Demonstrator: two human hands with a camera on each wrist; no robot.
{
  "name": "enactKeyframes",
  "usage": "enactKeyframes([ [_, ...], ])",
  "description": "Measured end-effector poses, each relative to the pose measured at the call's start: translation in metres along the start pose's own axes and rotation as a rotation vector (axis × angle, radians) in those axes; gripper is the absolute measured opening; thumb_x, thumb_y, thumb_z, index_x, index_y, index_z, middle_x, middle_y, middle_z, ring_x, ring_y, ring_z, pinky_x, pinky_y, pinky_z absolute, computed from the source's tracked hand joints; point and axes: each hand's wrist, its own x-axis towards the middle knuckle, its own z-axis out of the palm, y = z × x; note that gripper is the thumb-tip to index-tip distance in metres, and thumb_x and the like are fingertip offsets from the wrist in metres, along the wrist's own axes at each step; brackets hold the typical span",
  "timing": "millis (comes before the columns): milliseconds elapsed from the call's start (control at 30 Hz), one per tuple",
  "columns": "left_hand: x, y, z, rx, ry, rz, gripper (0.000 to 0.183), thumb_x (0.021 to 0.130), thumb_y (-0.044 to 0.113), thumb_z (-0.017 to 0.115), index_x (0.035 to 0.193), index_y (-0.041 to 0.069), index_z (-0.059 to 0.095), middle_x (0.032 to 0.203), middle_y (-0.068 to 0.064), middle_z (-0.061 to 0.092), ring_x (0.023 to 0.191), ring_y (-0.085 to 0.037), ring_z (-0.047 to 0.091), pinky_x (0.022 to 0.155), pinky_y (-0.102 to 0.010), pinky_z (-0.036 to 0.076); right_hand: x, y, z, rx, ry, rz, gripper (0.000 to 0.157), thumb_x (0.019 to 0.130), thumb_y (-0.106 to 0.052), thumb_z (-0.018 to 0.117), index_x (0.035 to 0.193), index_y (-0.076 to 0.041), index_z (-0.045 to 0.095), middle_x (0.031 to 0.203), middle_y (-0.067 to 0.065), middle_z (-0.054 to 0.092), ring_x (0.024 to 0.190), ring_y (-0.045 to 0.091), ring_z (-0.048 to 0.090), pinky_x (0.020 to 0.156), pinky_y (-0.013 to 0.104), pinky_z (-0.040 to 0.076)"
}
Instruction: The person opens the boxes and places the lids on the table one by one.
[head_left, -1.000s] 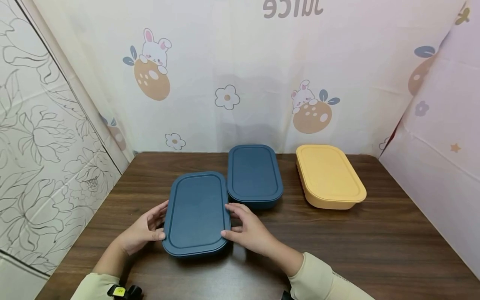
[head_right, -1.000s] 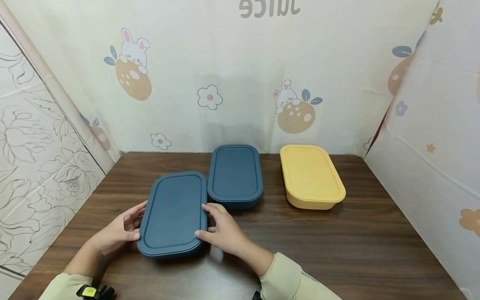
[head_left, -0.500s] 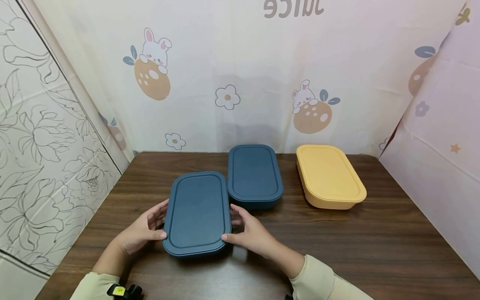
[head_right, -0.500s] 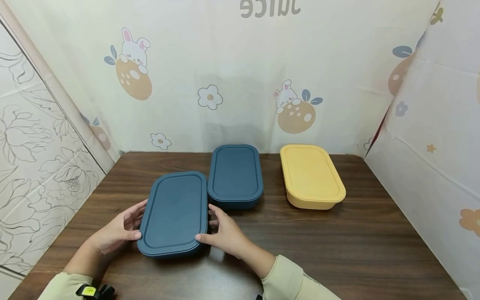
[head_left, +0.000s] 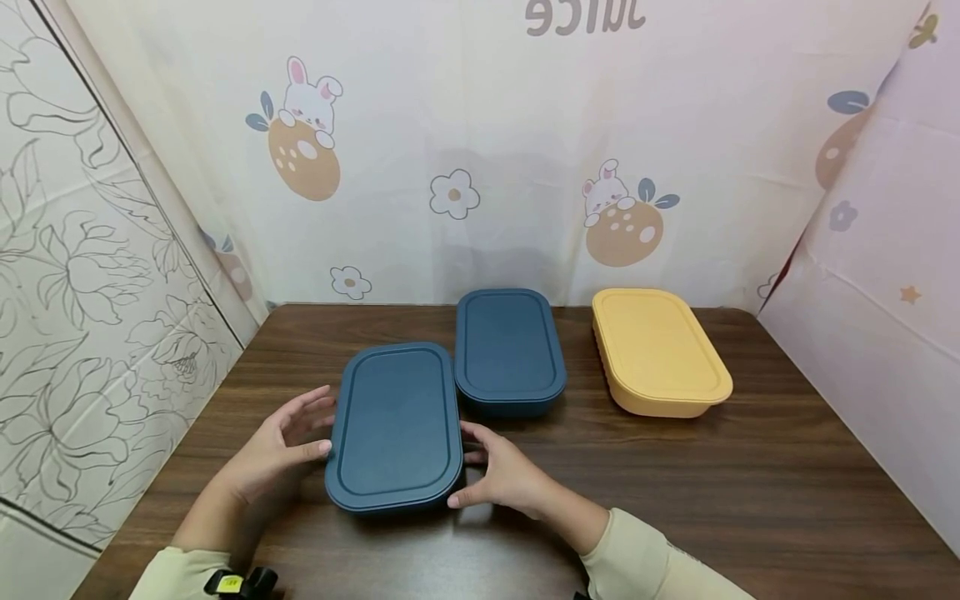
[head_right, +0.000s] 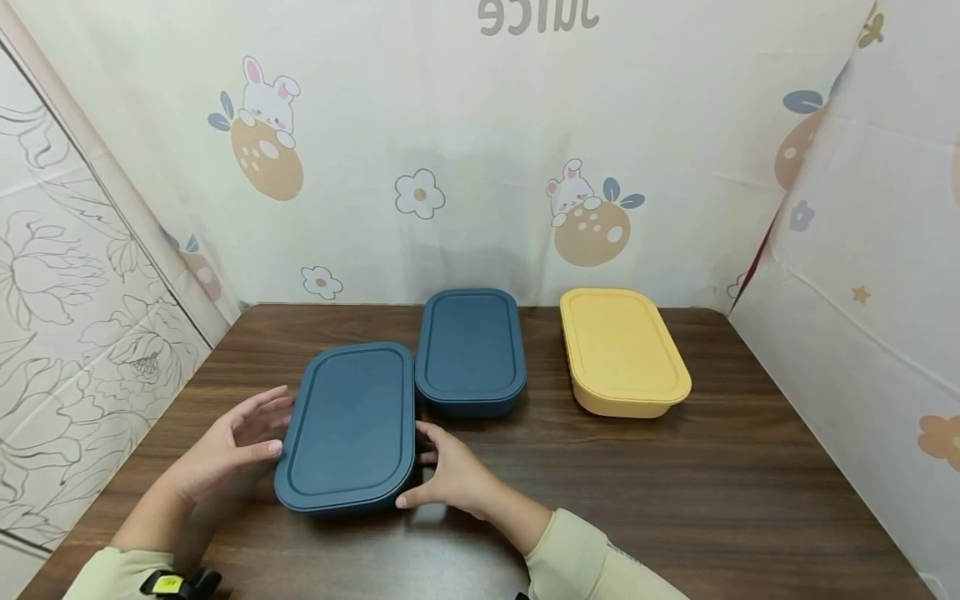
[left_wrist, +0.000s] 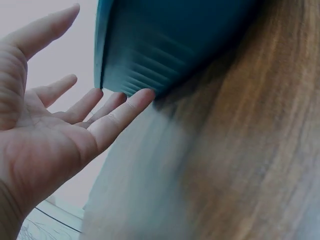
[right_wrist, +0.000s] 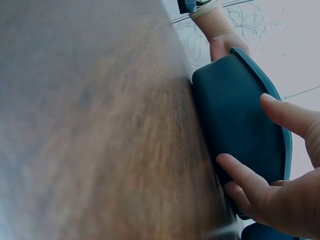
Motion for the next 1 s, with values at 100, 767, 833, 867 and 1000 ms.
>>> enactKeyframes([
  [100, 0.000, 0.006, 0.000, 0.028, 0.003, 0.025, 0.074, 0.089, 0.003, 0.069, 0.151, 0.003, 0.029, 0.146, -0.025, 0.040, 0.122, -0.010, 0.052, 0.097, -0.030, 0.046, 0.001, 0.001, 0.003, 0.035, 0.020, -0.007, 0.101, 0.068, 0.005, 0.086, 0.151, -0.003, 0.030, 0.149, 0.018, 0.036, 0.126, 0.037, 0.048, 0.089, 0.042, 0.053],
  [767, 0.006, 0.037, 0.011, 0.385, 0.041, 0.246, 0.064, 0.078, 0.012, 0.083, 0.133, -0.001, 0.054, 0.135, -0.010, 0.047, 0.115, -0.037, 0.055, 0.090, -0.042, 0.052, 0.011, 0.015, 0.014, 0.215, 0.001, -0.103, 0.122, 0.062, 0.016, 0.084, 0.157, -0.018, 0.015, 0.153, 0.024, 0.027, 0.135, 0.044, 0.035, 0.093, 0.040, 0.050],
  [833, 0.007, 0.042, 0.012, 0.439, 0.026, 0.280, 0.062, 0.078, 0.014, 0.084, 0.131, 0.001, 0.056, 0.133, -0.008, 0.049, 0.114, -0.035, 0.056, 0.090, -0.043, 0.052, 0.013, 0.016, 0.013, 0.213, -0.012, -0.105, 0.124, 0.062, 0.015, 0.085, 0.158, -0.019, 0.013, 0.155, 0.023, 0.023, 0.137, 0.044, 0.032, 0.095, 0.039, 0.049],
  [867, 0.008, 0.044, 0.013, 0.468, 0.018, 0.297, 0.061, 0.077, 0.015, 0.084, 0.130, 0.002, 0.057, 0.133, -0.008, 0.049, 0.115, -0.033, 0.056, 0.090, -0.043, 0.052, 0.013, 0.017, 0.012, 0.215, -0.020, -0.108, 0.125, 0.062, 0.015, 0.085, 0.158, -0.019, 0.012, 0.156, 0.022, 0.021, 0.138, 0.043, 0.029, 0.096, 0.038, 0.048],
  [1000, 0.012, 0.052, 0.018, 0.544, -0.025, 0.340, 0.059, 0.075, 0.017, 0.087, 0.126, 0.004, 0.061, 0.131, -0.011, 0.052, 0.115, -0.026, 0.056, 0.089, -0.045, 0.052, 0.016, 0.019, 0.011, 0.235, -0.045, -0.113, 0.127, 0.062, 0.016, 0.084, 0.158, -0.022, 0.009, 0.158, 0.018, 0.017, 0.140, 0.041, 0.027, 0.097, 0.038, 0.047],
])
